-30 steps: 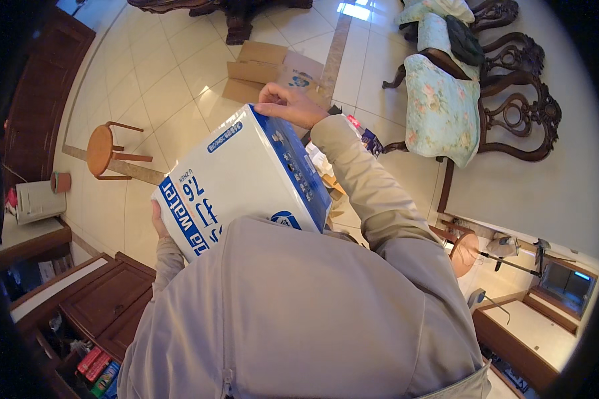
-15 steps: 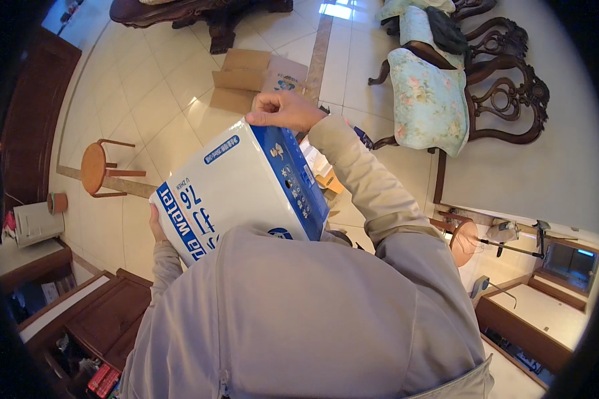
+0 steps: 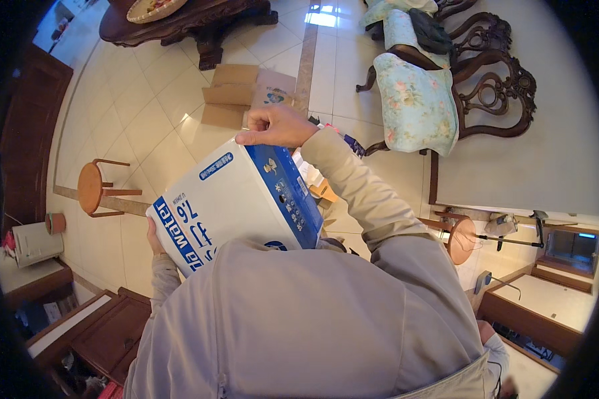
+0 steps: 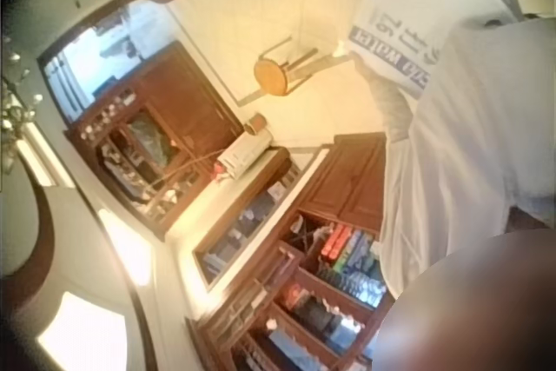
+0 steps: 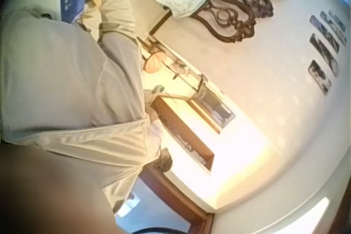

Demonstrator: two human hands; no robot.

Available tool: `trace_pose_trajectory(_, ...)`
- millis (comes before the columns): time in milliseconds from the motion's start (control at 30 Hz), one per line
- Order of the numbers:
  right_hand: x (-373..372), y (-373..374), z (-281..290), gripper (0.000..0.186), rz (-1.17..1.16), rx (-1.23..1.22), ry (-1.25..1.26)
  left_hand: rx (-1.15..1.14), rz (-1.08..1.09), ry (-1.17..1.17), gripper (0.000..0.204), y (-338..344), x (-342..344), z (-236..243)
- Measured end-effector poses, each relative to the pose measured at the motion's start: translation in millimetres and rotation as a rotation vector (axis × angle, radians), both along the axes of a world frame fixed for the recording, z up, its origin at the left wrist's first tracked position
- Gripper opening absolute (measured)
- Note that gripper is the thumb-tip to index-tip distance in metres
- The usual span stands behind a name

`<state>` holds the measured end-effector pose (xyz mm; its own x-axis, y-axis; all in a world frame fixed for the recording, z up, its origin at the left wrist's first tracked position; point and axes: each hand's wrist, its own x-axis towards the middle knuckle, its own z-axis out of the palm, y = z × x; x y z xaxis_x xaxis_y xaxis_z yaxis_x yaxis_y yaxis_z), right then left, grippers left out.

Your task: The person sits on the floor and sorts through a pile of cardboard boxes. They pick up individual boxes, unfold them, and stack them into a neat pile.

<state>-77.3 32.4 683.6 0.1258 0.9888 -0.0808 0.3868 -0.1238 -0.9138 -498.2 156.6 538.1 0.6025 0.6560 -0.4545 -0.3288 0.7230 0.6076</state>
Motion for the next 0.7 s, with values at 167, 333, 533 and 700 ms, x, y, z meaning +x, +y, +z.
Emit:
trace_pose_trajectory(167, -7, -6, -4, 0.049, -0.007, 0.079, 0.023, -0.023, -0.004, -0.028, 0.064, -9, 8, 20)
trace_pose_trajectory(333, -1, -7, -1, 0.047, 0.006, -0.050, 0.122, -0.018, 0.032, -0.038, 0.060, 1, -3, -5)
trace_pose_trajectory(533, 4, -5, 16, 0.037, 0.076, -0.103, 0.145, -0.007, 0.057, -0.035, 0.061, 1, 3, 5)
trace_pose_trajectory(700, 0, 1, 27, 0.035, 0.115, -0.117, 0.194, 0.003, 0.098, -0.032, 0.062, -6, 5, 17)
